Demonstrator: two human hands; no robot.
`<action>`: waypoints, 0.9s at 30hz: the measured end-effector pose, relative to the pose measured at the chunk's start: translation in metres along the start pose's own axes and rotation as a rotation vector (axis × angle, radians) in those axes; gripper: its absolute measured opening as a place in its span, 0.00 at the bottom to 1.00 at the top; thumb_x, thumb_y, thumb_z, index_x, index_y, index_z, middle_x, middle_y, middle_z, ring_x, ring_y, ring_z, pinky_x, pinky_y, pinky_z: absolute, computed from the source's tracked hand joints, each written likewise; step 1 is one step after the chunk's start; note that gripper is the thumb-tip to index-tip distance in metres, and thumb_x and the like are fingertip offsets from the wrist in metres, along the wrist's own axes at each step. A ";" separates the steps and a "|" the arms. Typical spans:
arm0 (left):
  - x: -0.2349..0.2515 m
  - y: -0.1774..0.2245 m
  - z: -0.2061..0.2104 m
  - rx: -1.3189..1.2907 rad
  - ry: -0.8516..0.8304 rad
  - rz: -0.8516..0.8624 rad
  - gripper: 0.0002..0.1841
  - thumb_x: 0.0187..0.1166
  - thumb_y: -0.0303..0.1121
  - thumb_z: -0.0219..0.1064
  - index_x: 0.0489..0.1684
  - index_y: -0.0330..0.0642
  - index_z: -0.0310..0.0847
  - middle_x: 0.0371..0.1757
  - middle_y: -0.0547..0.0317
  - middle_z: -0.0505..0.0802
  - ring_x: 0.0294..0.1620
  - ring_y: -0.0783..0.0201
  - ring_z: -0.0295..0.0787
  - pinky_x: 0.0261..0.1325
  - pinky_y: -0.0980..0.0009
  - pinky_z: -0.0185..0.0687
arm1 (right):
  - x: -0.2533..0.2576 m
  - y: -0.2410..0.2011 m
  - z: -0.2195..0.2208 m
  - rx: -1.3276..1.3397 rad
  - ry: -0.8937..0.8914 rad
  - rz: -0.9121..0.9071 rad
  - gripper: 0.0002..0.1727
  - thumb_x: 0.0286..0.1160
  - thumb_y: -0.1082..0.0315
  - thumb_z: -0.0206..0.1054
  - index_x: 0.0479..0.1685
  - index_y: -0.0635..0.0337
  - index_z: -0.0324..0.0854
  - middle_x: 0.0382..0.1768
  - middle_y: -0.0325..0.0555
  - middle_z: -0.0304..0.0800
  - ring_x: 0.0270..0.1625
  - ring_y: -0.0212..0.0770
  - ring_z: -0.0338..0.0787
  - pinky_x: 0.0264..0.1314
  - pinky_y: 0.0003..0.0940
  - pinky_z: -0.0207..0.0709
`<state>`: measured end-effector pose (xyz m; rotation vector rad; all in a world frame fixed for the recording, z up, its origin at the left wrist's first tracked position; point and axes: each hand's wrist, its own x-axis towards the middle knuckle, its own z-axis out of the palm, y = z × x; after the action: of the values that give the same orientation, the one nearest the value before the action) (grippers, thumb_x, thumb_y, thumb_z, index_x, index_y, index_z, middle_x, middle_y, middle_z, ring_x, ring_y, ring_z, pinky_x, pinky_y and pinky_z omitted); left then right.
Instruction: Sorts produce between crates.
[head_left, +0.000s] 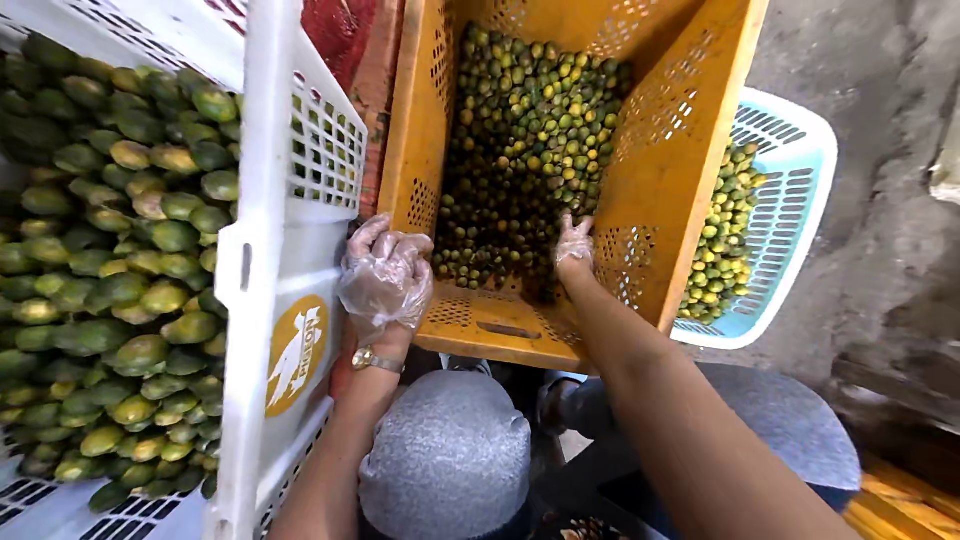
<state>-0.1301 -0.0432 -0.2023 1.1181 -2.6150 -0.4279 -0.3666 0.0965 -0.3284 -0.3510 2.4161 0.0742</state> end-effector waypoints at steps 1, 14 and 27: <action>0.000 0.001 -0.001 0.000 -0.009 0.000 0.13 0.78 0.29 0.61 0.46 0.47 0.94 0.57 0.50 0.95 0.79 0.39 0.76 0.79 0.44 0.68 | 0.000 0.002 -0.001 -0.011 -0.016 -0.014 0.46 0.73 0.77 0.69 0.93 0.36 0.56 0.93 0.66 0.43 0.69 0.73 0.83 0.61 0.62 0.85; 0.004 0.011 -0.009 0.065 -0.026 0.036 0.14 0.78 0.29 0.57 0.43 0.38 0.93 0.54 0.39 0.95 0.74 0.29 0.79 0.75 0.38 0.68 | 0.006 -0.009 -0.008 -0.023 -0.136 -0.034 0.40 0.80 0.76 0.63 0.92 0.34 0.59 0.89 0.63 0.57 0.66 0.69 0.87 0.62 0.63 0.84; 0.005 0.013 -0.011 0.065 0.000 0.037 0.13 0.77 0.25 0.59 0.42 0.37 0.93 0.53 0.38 0.95 0.73 0.27 0.79 0.75 0.40 0.69 | 0.006 0.003 -0.012 0.095 -0.156 -0.034 0.36 0.73 0.70 0.72 0.85 0.45 0.69 0.77 0.63 0.78 0.74 0.67 0.82 0.69 0.67 0.80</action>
<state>-0.1375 -0.0399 -0.1869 1.0877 -2.6629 -0.3380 -0.3792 0.0960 -0.3233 -0.3298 2.2496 -0.0270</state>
